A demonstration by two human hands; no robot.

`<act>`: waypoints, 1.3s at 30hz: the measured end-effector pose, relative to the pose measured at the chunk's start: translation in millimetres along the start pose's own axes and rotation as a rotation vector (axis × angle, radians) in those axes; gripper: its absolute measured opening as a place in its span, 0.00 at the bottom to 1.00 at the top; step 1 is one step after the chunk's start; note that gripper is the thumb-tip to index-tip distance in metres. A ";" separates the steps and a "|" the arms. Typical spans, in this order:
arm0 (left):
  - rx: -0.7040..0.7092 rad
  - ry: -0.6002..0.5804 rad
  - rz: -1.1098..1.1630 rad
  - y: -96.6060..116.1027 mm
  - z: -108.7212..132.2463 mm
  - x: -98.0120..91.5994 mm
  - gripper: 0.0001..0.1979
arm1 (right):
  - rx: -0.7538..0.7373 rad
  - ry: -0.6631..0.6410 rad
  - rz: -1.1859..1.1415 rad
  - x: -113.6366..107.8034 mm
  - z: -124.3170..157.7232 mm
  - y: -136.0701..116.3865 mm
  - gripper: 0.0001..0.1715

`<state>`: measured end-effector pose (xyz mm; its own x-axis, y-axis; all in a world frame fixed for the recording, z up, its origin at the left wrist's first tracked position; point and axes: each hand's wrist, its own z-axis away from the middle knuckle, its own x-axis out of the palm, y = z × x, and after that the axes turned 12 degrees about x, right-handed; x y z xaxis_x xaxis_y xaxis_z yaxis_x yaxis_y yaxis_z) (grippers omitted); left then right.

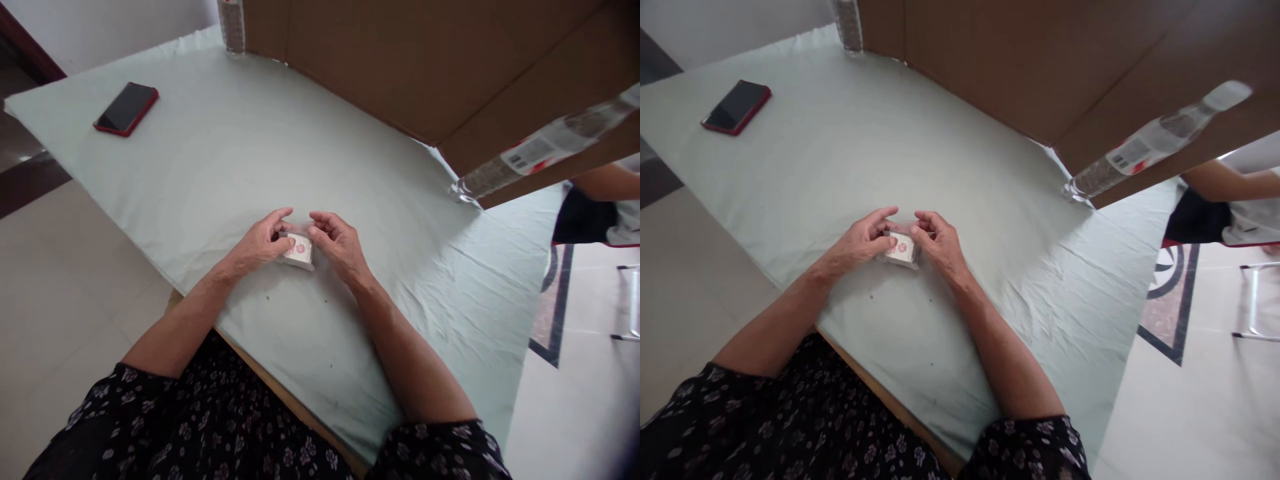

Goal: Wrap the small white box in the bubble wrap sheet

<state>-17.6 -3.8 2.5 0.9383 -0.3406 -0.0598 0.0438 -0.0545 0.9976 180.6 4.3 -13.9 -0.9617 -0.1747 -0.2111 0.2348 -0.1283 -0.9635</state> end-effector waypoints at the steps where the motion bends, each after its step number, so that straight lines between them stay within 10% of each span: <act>1: 0.004 0.000 0.000 -0.7 0.1 0.2 0.41 | -0.017 0.013 0.011 0.7 -2.2 -2.6 0.26; 10: -0.004 0.011 -0.024 3.9 1.0 1.9 0.38 | -0.116 0.121 0.124 7.7 1.7 -20.5 0.10; 29: 0.081 0.030 0.006 -4.1 2.6 5.0 0.30 | -0.489 0.176 0.528 -1.0 35.1 -9.9 0.11; 39: 0.106 0.153 0.118 -8.8 5.7 2.6 0.30 | -0.206 -0.151 0.289 -13.1 15.0 14.9 0.65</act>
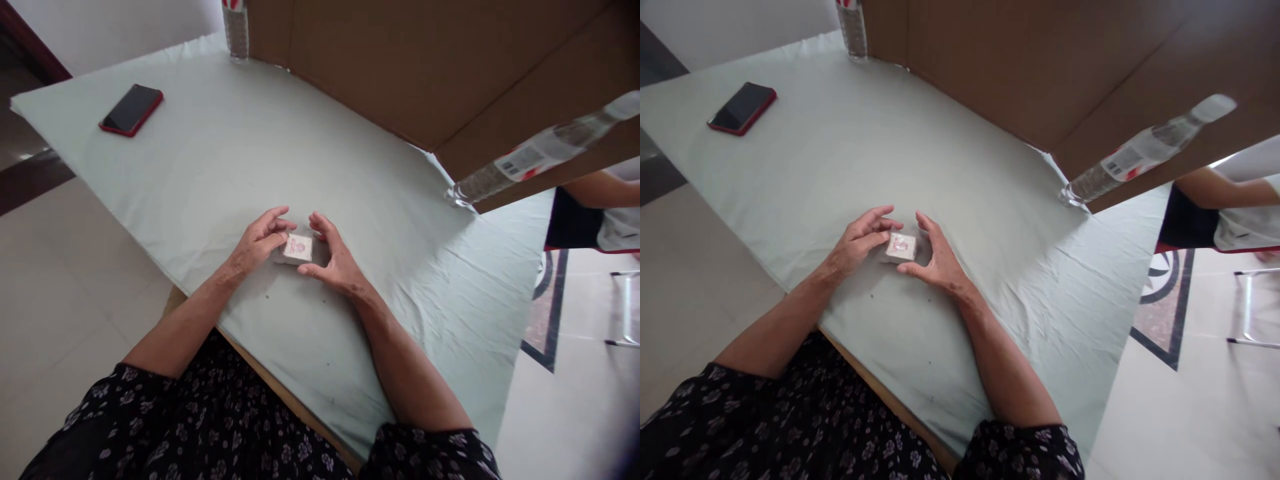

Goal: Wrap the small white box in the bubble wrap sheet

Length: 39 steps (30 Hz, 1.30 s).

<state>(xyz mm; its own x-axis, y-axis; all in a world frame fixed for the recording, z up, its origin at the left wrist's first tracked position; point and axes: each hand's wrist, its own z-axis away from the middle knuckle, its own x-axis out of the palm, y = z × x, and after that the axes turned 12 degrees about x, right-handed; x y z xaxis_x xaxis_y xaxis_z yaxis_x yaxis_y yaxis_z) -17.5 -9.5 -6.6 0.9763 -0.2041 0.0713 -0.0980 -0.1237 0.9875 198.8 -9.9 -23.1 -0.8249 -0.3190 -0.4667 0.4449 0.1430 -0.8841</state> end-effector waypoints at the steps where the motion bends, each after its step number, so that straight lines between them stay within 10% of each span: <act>1: 0.010 0.014 0.009 -1.7 -0.5 -0.7 0.30 | -0.005 -0.002 0.003 1.9 -0.5 1.0 0.66; 15: 0.086 0.110 -0.039 -9.7 -1.7 -3.4 0.30 | -0.036 0.162 -0.081 20.5 1.8 2.9 0.48; 23: 0.213 0.140 -0.484 -16.4 0.9 -6.2 0.25 | -0.013 0.153 -0.022 15.5 0.0 3.8 0.53; 28: 0.329 0.105 -0.857 -24.3 -0.5 -9.2 0.25 | 0.070 0.364 -0.289 5.7 -1.8 5.8 0.37; 39: 0.161 -0.073 -1.311 -15.4 7.4 -1.5 0.29 | 0.225 0.640 -0.421 -2.6 -14.5 26.6 0.26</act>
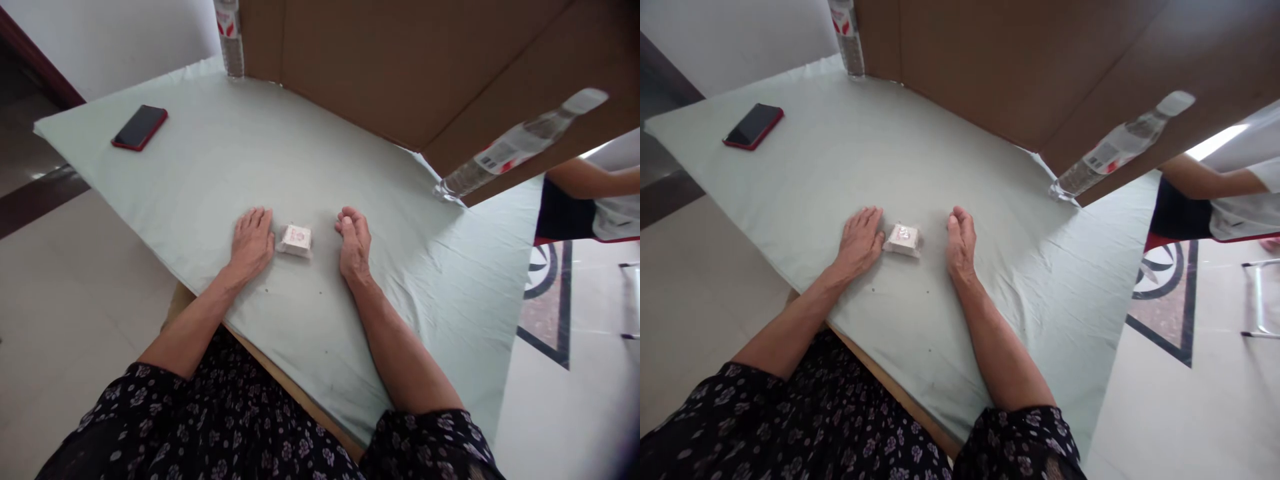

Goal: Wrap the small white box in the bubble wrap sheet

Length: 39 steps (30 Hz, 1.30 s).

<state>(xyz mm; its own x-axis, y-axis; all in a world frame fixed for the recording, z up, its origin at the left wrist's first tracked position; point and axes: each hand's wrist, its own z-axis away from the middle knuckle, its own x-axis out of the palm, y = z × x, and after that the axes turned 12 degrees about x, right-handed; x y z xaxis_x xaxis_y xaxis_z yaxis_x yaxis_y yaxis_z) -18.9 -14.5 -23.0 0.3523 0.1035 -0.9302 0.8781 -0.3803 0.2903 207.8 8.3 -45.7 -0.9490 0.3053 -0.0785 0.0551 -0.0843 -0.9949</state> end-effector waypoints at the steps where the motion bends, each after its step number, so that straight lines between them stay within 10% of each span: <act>1: -0.004 -0.016 -0.022 -1.7 2.2 -2.4 0.29 | -0.004 0.001 0.002 -0.1 -0.4 0.6 0.26; 18: -0.041 0.035 -0.077 -33.5 49.7 -19.2 0.31 | 0.062 0.075 -0.159 0.0 -13.4 14.6 0.29; 27: -0.044 -0.002 -0.031 -36.3 52.4 -22.7 0.32 | 0.075 0.566 -0.351 -138.2 25.0 32.6 0.16; 31: -0.054 -0.005 -0.029 -35.5 53.4 -23.2 0.31 | 0.089 0.621 -0.290 -152.8 42.9 31.8 0.17; 35: -0.066 0.017 -0.015 -39.2 54.7 -25.4 0.29 | -0.031 0.435 -0.049 -99.7 47.9 8.1 0.21; 39: -0.047 0.004 0.153 -36.3 46.7 -36.4 0.30 | -0.138 -0.162 0.203 -40.9 45.2 -26.3 0.30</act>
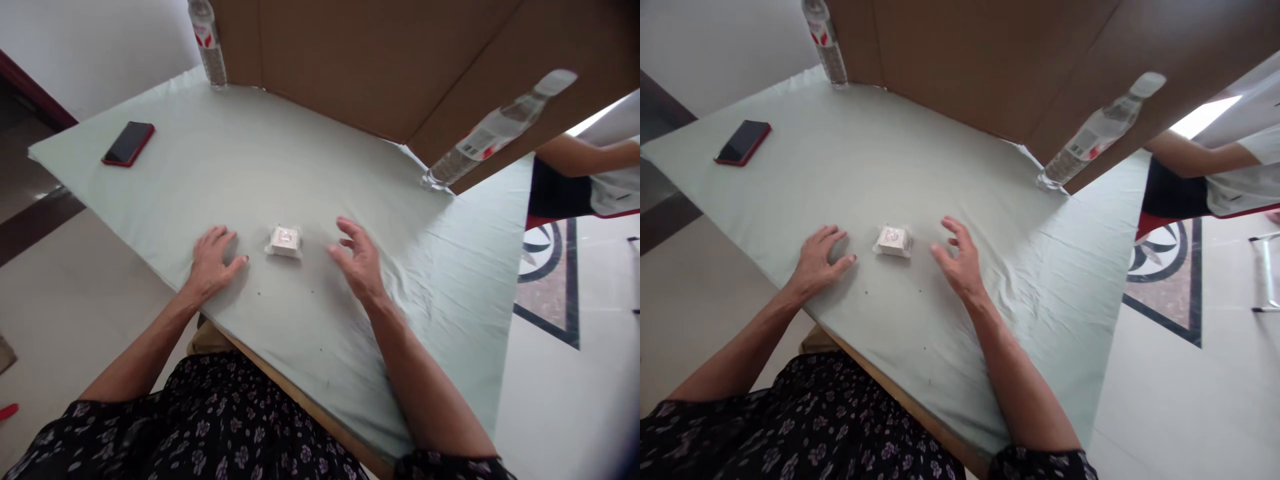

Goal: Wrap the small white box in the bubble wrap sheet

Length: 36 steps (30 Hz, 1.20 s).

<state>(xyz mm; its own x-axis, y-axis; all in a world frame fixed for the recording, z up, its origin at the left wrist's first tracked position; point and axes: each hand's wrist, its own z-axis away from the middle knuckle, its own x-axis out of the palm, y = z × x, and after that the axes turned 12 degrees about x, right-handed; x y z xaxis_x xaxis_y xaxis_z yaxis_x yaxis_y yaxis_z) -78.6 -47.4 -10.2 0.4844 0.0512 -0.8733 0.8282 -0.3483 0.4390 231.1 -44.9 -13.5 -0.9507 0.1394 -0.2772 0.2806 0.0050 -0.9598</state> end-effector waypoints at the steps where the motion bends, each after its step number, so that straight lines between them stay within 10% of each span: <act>1: 0.032 -0.022 0.070 4.4 -4.4 -2.9 0.32 | -0.011 -0.114 0.033 9.1 -4.8 -6.7 0.36; 7: 0.201 -0.207 0.414 30.6 -41.0 -0.1 0.41 | -0.047 -0.413 0.111 33.1 -24.1 -0.5 0.60; 29: 0.245 -0.064 0.446 30.2 -53.6 35.7 0.41 | -0.145 -0.204 0.260 39.7 -11.7 9.8 0.46; 36: 0.277 -0.059 0.456 32.1 -53.7 34.6 0.41 | -0.237 -0.105 0.274 34.7 -11.3 -6.7 0.21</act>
<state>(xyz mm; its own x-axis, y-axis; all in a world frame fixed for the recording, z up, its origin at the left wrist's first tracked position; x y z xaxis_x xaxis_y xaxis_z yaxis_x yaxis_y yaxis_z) -20.2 -6.5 -15.0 0.7544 -0.2128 -0.6210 0.4281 -0.5577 0.7112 197.7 -28.9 -16.2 -0.8410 0.0647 -0.5372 0.5375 0.2125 -0.8160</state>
